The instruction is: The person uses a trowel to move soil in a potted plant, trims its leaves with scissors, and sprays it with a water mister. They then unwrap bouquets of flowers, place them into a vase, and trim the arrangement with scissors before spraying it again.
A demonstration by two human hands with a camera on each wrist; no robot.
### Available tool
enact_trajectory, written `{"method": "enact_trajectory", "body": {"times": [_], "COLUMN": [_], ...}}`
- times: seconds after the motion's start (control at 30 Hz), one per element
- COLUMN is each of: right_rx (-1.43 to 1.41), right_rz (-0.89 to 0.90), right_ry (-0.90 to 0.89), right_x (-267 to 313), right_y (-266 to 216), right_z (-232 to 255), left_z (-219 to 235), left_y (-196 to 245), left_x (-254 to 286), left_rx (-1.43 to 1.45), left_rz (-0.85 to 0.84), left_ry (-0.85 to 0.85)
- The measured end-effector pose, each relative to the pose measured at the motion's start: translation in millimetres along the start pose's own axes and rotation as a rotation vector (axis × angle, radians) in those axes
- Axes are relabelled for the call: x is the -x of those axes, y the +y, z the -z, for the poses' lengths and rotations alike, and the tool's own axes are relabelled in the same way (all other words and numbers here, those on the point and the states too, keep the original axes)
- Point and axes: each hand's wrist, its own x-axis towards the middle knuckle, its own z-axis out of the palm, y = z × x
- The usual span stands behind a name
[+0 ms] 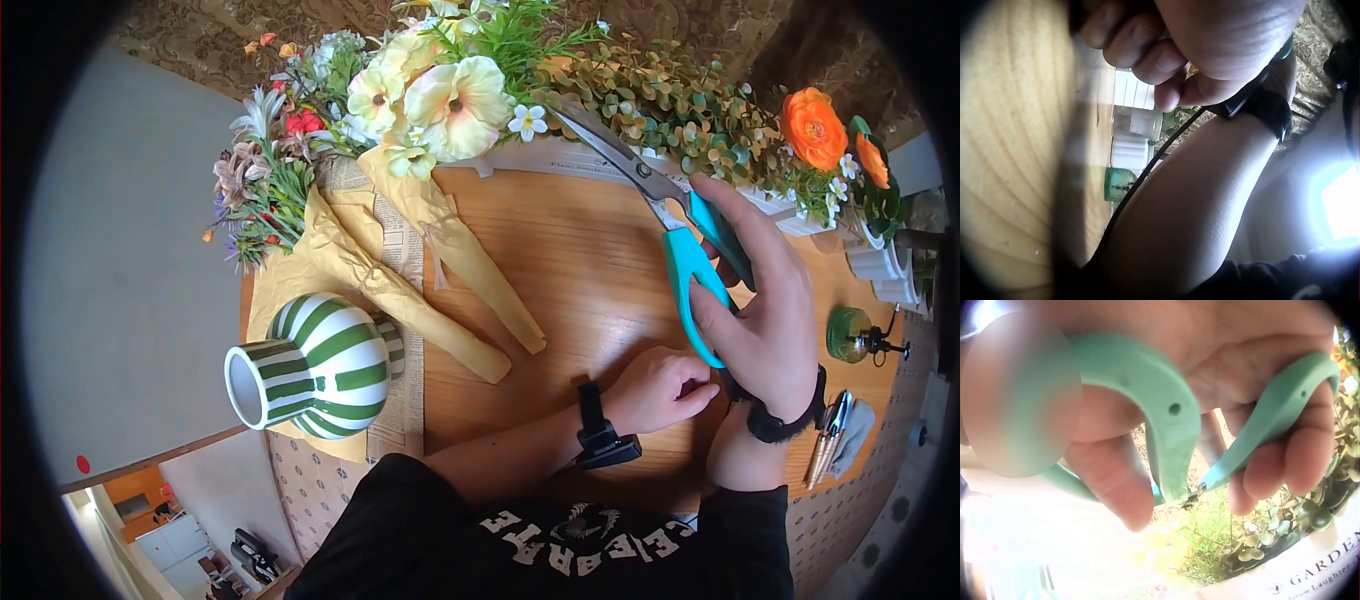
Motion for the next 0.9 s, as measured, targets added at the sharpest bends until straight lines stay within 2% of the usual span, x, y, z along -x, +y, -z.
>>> {"method": "enact_trajectory", "body": {"times": [0.07, 0.2, 0.43, 0.9], "right_rx": [-0.003, 0.028, -0.024, -0.014], "right_rz": [0.007, 0.172, 0.031, 0.015], "right_ry": [-0.008, 0.028, -0.052, -0.008], "right_x": [0, 0, 1, 0], "right_y": [-1, 11, 4, 5], "right_z": [1, -1, 0, 1], "left_z": [1, 4, 0, 1], "left_y": [3, 0, 4, 6], "left_x": [-1, -1, -1, -1], "left_rx": [0.004, -0.022, 0.048, 0.044], "left_rz": [-0.006, -0.01, 0.026, 0.025], "left_ry": [-0.002, -0.063, 0.001, -0.005]}}
